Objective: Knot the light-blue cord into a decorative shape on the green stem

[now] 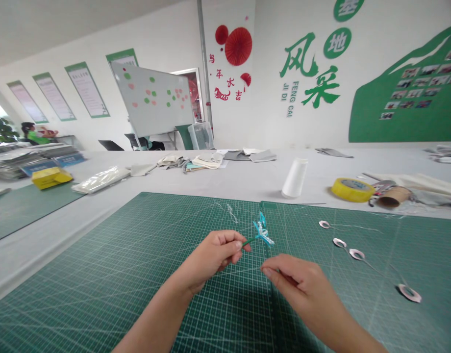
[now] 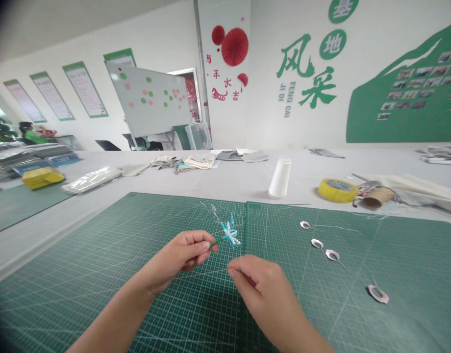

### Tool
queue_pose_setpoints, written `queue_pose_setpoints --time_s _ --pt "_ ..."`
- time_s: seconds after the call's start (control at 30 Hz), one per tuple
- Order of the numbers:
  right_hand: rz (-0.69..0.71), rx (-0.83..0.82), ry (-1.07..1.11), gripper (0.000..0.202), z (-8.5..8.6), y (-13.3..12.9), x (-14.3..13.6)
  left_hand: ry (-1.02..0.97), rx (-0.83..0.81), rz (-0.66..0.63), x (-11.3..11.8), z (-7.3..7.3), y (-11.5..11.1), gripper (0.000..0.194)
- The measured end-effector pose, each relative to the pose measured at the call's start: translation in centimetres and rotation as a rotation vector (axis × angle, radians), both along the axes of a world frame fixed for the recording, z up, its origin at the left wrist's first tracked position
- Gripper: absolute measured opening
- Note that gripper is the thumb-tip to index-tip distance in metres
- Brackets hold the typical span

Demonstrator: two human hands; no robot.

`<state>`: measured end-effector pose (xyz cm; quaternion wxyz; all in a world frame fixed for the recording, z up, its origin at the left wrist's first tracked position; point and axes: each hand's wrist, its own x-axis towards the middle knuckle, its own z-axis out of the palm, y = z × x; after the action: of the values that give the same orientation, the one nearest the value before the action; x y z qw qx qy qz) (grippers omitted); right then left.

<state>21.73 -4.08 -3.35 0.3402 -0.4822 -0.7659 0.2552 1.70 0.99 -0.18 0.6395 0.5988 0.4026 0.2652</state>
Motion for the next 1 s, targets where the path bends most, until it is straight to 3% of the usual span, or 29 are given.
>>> queue_pose_setpoints --time_s 0.23,0.6,0.8,1.0 --pt "-0.041 -0.110 0.075 0.032 -0.5 0.8 0.5 -0.105 -0.016 -0.184 -0.3 0.1 -0.2 0.018" --pt "-0.024 -0.283 0.242 0.027 -0.7 1.4 1.3 -0.091 0.030 -0.432 -0.4 0.3 -0.7 0.017" --pt "-0.007 -0.306 0.235 0.028 -0.6 1.6 1.5 0.033 0.079 -0.556 -0.5 0.0 -0.7 0.021" --pt "0.015 -0.257 0.177 0.028 0.1 1.3 1.5 0.210 0.147 -0.550 0.0 -0.2 -0.9 0.024"
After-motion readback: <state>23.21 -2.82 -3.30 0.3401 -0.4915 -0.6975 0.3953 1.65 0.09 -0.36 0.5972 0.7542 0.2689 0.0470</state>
